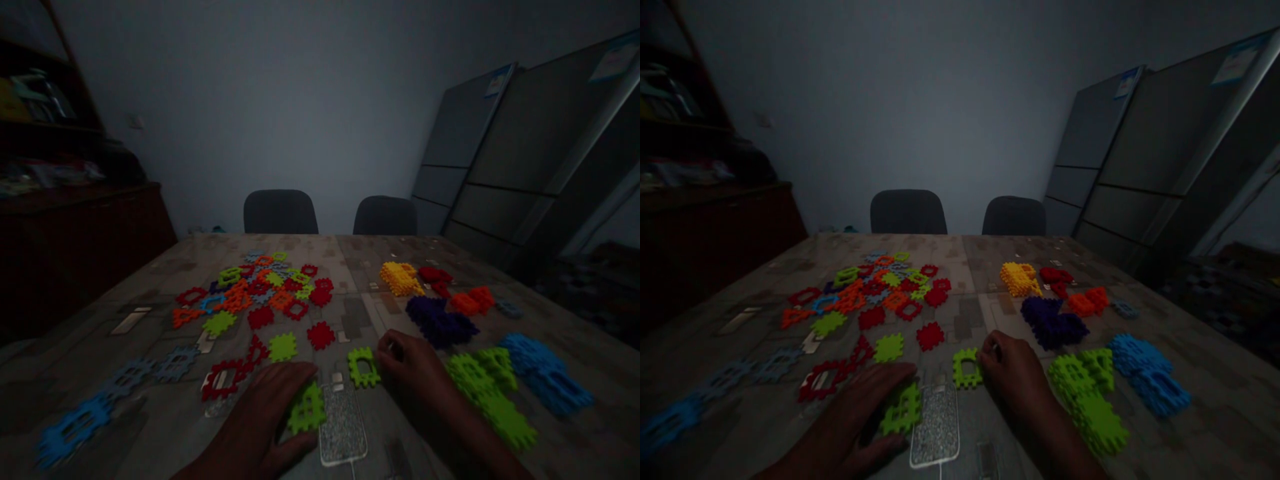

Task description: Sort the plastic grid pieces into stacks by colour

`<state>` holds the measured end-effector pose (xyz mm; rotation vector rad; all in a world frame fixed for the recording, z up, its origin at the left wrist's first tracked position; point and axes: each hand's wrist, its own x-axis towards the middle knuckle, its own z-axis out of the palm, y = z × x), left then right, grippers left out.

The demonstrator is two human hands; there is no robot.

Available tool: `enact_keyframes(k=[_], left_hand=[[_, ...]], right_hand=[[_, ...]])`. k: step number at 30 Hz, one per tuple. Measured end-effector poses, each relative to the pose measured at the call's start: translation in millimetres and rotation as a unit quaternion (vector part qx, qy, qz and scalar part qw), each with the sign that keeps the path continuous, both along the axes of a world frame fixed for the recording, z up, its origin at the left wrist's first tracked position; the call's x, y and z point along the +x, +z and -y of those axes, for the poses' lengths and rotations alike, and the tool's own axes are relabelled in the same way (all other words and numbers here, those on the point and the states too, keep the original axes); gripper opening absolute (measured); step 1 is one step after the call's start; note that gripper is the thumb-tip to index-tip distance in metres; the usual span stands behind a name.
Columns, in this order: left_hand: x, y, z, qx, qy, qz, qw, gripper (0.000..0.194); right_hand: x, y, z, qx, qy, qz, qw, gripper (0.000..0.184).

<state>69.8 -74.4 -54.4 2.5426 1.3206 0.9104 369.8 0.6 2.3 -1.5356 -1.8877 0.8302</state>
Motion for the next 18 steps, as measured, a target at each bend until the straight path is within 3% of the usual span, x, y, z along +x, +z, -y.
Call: enact_keyframes(k=[2,6,8,11,18], left_hand=[[0,-1.6,-1,-0.012,-0.013,0.0,1.0,0.071],[2,-2.3,-1,-0.022,-0.025,-0.011,0.999,0.075],[1,-1.8,-1,-0.022,-0.023,-0.02,0.999,0.075],[1,-2.1,-1,-0.017,-0.024,-0.026,0.999,0.076],[1,-5.9,0,-0.016,-0.014,-0.025,0.999,0.072]], right_hand=[[5,1.6,1,0.025,0.02,0.05,0.998,0.009],[5,0.5,6,0.071,0.152,0.1,0.981,0.055],[1,-0.9,8,0.068,0.209,0.11,0.969,0.069],[-5,-1.6,10,0.08,0.242,0.121,0.959,0.069],[-6,0.9,9,0.091,0.237,0.119,0.96,0.068]])
